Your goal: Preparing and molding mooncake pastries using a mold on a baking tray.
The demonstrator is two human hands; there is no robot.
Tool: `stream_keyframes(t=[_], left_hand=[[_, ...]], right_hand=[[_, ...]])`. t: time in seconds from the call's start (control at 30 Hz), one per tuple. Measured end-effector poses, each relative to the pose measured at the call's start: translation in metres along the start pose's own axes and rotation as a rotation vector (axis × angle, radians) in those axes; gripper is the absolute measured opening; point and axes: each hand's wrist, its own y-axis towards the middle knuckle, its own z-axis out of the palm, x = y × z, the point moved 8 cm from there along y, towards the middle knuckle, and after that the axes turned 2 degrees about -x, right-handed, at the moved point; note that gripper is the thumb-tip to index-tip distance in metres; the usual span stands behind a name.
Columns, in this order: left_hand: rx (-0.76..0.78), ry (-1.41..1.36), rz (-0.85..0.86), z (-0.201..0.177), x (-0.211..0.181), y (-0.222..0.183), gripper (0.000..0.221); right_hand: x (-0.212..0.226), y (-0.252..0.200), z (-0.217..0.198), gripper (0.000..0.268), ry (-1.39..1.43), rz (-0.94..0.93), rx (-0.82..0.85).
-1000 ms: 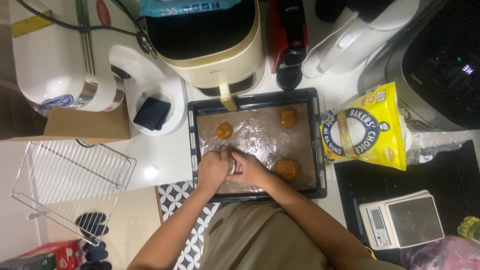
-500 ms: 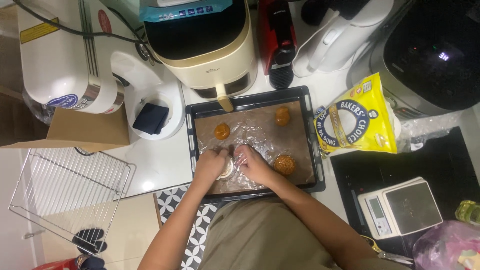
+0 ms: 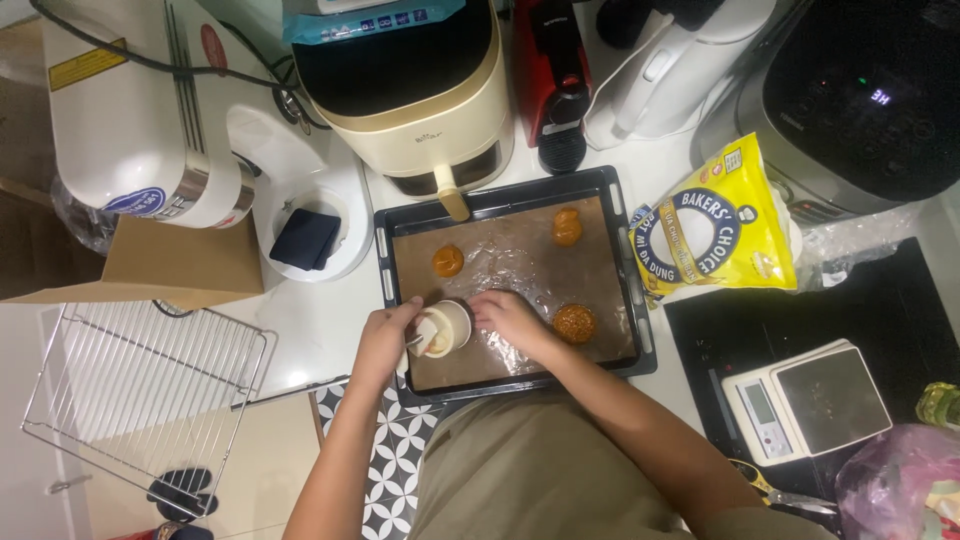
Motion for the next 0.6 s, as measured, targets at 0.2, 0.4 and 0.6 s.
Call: stream_keyframes(t=[0.2,0.4,0.6], left_hand=[[0.000,-0.037,0.058,0.000,-0.025,-0.026,0.045],[-0.046,0.059,0.155,-0.001,-0.044,-0.045,0.049],[-0.110,0.125,0.181,-0.005,-0.054,-0.056,0.055]], right_hand=[[0.026,-0.024,0.037,0.062,0.665,0.297,0.159],[0.031,-0.034,0.051,0.072,0.803,0.363,0.235],[0.044,-0.043,0.052,0.071,0.829,0.371,0.239]])
